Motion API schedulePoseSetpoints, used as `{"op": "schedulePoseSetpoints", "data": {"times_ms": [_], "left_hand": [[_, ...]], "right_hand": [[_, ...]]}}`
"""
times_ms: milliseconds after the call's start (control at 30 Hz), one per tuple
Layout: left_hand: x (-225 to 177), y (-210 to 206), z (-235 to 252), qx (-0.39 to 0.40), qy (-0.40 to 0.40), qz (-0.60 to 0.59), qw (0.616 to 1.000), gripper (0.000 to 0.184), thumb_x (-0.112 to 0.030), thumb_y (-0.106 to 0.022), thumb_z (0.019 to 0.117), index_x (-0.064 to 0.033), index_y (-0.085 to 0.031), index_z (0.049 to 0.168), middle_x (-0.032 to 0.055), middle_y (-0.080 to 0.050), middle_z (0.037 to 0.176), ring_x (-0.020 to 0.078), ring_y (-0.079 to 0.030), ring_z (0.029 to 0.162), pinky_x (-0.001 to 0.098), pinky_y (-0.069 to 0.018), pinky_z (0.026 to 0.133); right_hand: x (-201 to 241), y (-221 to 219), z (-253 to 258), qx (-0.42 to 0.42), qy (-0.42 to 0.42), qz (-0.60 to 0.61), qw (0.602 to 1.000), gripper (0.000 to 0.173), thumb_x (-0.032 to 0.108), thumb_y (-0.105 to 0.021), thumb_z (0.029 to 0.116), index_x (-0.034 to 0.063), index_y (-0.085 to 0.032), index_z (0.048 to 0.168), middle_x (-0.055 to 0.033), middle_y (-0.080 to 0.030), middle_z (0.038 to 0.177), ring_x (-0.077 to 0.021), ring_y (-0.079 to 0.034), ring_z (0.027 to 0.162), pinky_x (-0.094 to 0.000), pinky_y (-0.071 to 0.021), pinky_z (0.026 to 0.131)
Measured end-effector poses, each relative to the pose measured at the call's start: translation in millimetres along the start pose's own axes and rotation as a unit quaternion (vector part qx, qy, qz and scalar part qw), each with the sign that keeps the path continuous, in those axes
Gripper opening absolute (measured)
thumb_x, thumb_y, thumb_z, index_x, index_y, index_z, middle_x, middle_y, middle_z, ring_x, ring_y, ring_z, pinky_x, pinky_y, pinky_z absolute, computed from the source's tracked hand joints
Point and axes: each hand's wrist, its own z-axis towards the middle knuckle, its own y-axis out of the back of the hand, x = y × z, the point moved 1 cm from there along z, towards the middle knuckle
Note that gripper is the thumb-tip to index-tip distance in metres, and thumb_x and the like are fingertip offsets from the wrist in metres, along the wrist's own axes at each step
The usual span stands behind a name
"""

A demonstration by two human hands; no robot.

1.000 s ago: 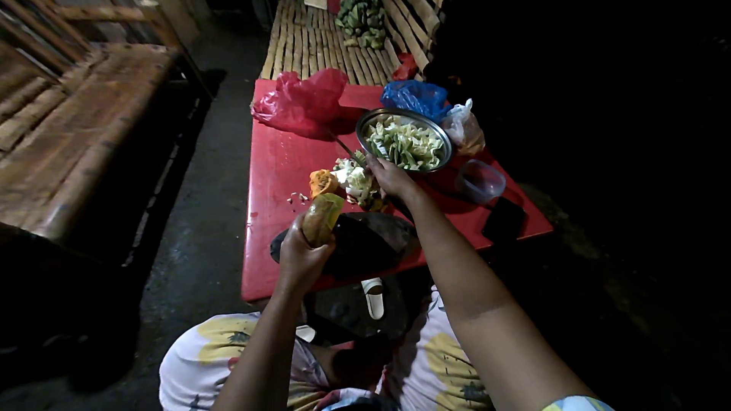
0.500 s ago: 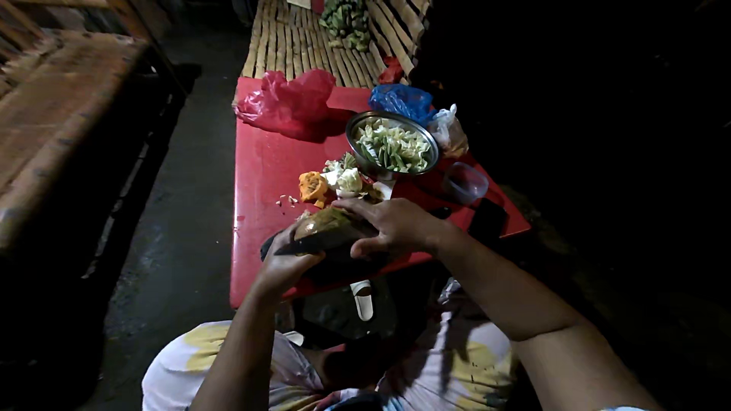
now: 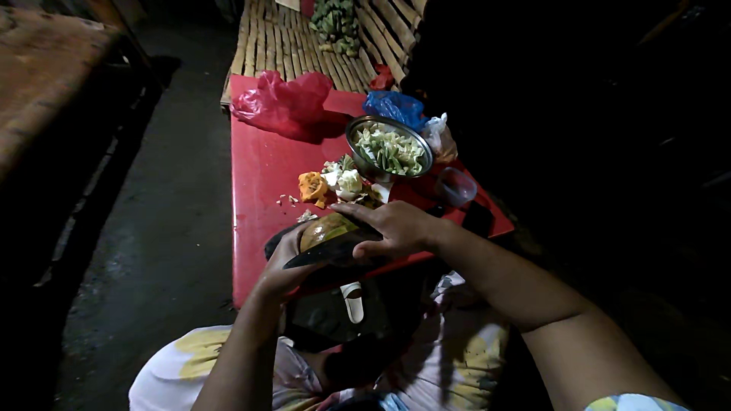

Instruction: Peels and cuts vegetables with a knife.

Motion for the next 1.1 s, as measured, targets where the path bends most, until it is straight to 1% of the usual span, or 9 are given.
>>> {"op": "schedulePoseSetpoints", "data": {"times_ms": [167,300,567,700,833,900,967,1033,1100], "left_hand": [[5,1,2,0.017,-0.010,-0.021,1.000,0.059,-0.024,-0.083,0.0667,-0.0130,-0.066,0.122,-0.0036,-0.074,0.103,0.0053,-0.071,0.094,0.0251,-0.0608,0.084],[4,2,3,0.030,-0.007,0.022,0.999,0.057,-0.025,-0.081,0.0676,-0.0127,-0.066,0.121,-0.0042,-0.074,0.102,0.0034,-0.070,0.092,0.0247,-0.0606,0.082],[2,3,5,0.040,0.007,0.044,0.998,0.060,-0.026,-0.080,0.0665,-0.0126,-0.065,0.124,-0.0033,-0.073,0.103,0.0039,-0.070,0.092,0.0260,-0.0604,0.082],[-4,0,5,0.035,0.019,0.057,0.998,0.051,-0.009,-0.076,0.0699,-0.0114,-0.066,0.120,-0.0016,-0.073,0.101,0.0056,-0.070,0.090,0.0274,-0.0604,0.079],[-8,-2,3,0.027,0.014,0.091,0.995,0.048,-0.006,-0.076,0.0749,-0.0096,-0.065,0.122,-0.0006,-0.071,0.102,0.0051,-0.068,0.091,0.0279,-0.0585,0.082],[-10,-4,2,0.020,0.010,0.117,0.993,0.043,-0.006,-0.076,0.0753,-0.0093,-0.067,0.117,-0.0013,-0.071,0.099,0.0041,-0.067,0.089,0.0278,-0.0586,0.081],[-11,-11,1,0.019,0.010,0.171,0.985,0.030,-0.006,-0.080,0.0767,-0.0047,-0.069,0.105,0.0033,-0.069,0.088,0.0102,-0.065,0.080,0.0358,-0.0561,0.074],[-13,-14,1,0.030,0.011,0.212,0.977,0.043,-0.008,-0.079,0.0794,-0.0026,-0.066,0.120,0.0101,-0.071,0.100,0.0179,-0.068,0.090,0.0441,-0.0569,0.084],[-13,-13,3,0.010,-0.004,0.220,0.976,0.047,-0.008,-0.079,0.0795,-0.0006,-0.064,0.124,0.0148,-0.071,0.103,0.0239,-0.069,0.093,0.0499,-0.0562,0.086]], "right_hand": [[4,6,1,0.038,-0.036,-0.021,0.998,0.079,0.070,-0.048,0.0972,0.0239,-0.037,0.160,-0.0113,-0.071,0.085,-0.0321,-0.071,0.080,-0.0587,-0.0561,0.073],[6,9,2,0.074,-0.055,-0.025,0.995,0.078,0.070,-0.048,0.0978,0.0217,-0.038,0.158,-0.0126,-0.073,0.091,-0.0337,-0.072,0.087,-0.0606,-0.0560,0.077],[3,0,6,0.028,-0.043,-0.065,0.997,0.076,0.069,-0.052,0.0961,0.0166,-0.047,0.151,-0.0119,-0.073,0.091,-0.0332,-0.072,0.086,-0.0591,-0.0568,0.075],[2,-5,10,0.014,-0.045,-0.063,0.997,0.075,0.070,-0.051,0.0959,0.0160,-0.051,0.147,-0.0114,-0.073,0.092,-0.0324,-0.072,0.087,-0.0585,-0.0567,0.075],[2,-8,13,-0.004,-0.048,-0.061,0.997,0.070,0.071,-0.050,0.0954,0.0165,-0.056,0.139,-0.0087,-0.072,0.085,-0.0303,-0.072,0.082,-0.0576,-0.0569,0.070],[2,-10,15,-0.010,-0.048,-0.056,0.997,0.068,0.072,-0.047,0.0965,0.0158,-0.059,0.134,-0.0086,-0.071,0.083,-0.0305,-0.072,0.080,-0.0575,-0.0566,0.068],[1,-12,21,-0.017,-0.054,-0.046,0.997,0.060,0.066,-0.042,0.1018,0.0145,-0.062,0.125,-0.0110,-0.070,0.084,-0.0330,-0.071,0.081,-0.0590,-0.0549,0.068],[-1,-11,29,-0.007,-0.083,0.004,0.996,0.052,0.056,-0.039,0.1071,0.0140,-0.063,0.128,-0.0145,-0.072,0.096,-0.0356,-0.071,0.092,-0.0633,-0.0535,0.077],[-11,-7,40,-0.016,-0.119,0.077,0.990,0.051,0.050,-0.037,0.1098,0.0113,-0.060,0.134,-0.0174,-0.072,0.106,-0.0357,-0.070,0.100,-0.0636,-0.0530,0.085]]}}
